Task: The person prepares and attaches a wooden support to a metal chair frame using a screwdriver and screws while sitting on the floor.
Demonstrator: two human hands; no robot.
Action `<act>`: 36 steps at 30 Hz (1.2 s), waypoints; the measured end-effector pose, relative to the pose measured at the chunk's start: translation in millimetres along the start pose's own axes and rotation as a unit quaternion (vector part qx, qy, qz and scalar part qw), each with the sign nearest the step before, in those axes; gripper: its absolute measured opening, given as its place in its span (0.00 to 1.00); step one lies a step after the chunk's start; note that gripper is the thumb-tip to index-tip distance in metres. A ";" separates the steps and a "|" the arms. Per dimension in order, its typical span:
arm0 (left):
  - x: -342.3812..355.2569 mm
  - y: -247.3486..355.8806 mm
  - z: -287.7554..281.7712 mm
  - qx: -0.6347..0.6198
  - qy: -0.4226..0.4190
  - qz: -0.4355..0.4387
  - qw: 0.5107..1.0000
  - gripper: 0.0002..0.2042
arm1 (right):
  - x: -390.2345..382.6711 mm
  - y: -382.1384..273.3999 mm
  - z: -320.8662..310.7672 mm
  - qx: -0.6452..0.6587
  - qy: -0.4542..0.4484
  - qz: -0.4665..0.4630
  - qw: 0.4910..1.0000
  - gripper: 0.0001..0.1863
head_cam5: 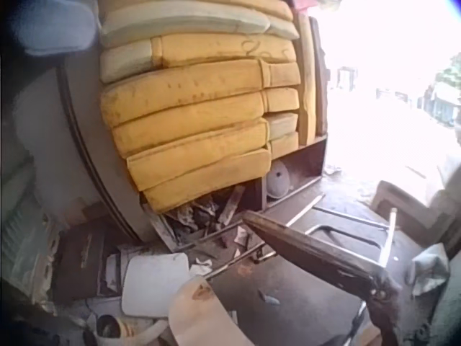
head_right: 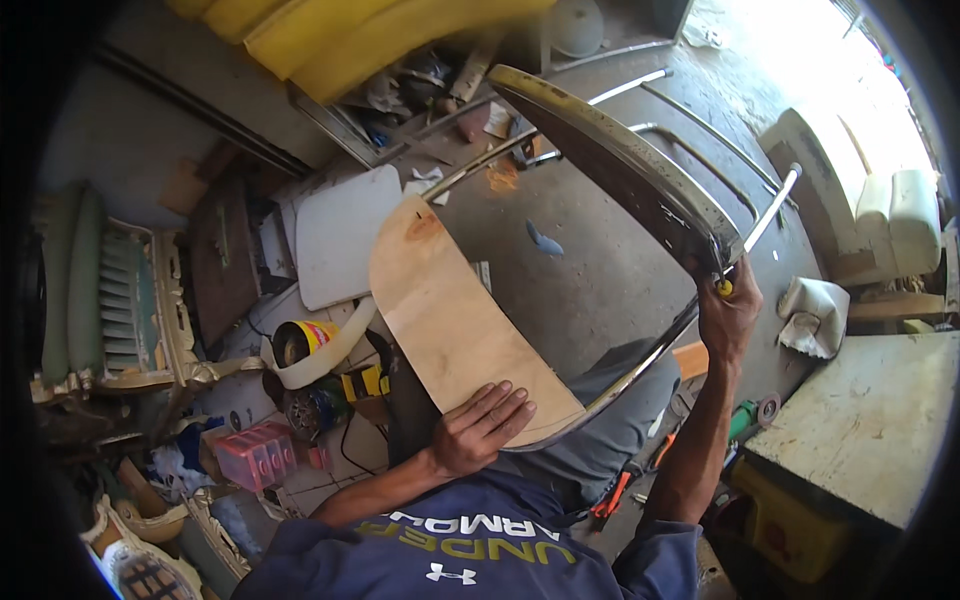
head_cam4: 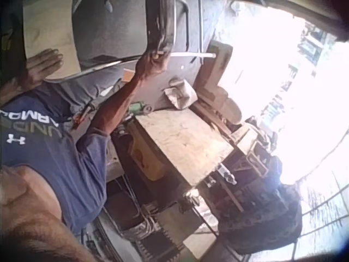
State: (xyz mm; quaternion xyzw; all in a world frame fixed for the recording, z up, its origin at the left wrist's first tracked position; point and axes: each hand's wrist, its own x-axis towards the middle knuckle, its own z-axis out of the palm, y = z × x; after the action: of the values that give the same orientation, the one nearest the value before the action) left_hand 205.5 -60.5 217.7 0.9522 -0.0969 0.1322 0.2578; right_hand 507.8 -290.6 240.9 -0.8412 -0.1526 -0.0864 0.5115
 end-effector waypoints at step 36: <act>-21.7 -12.3 5.3 0.093 -0.098 0.053 0.989 0.18 | -200.3 -86.5 33.2 -0.107 -0.264 0.185 0.940 0.19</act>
State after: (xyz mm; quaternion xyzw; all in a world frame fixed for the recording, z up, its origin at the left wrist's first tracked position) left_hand 189.1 -50.3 201.0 0.9740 -0.1593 0.0597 0.1495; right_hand 289.6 -257.7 237.2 -0.8971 -0.1136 0.2195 0.3663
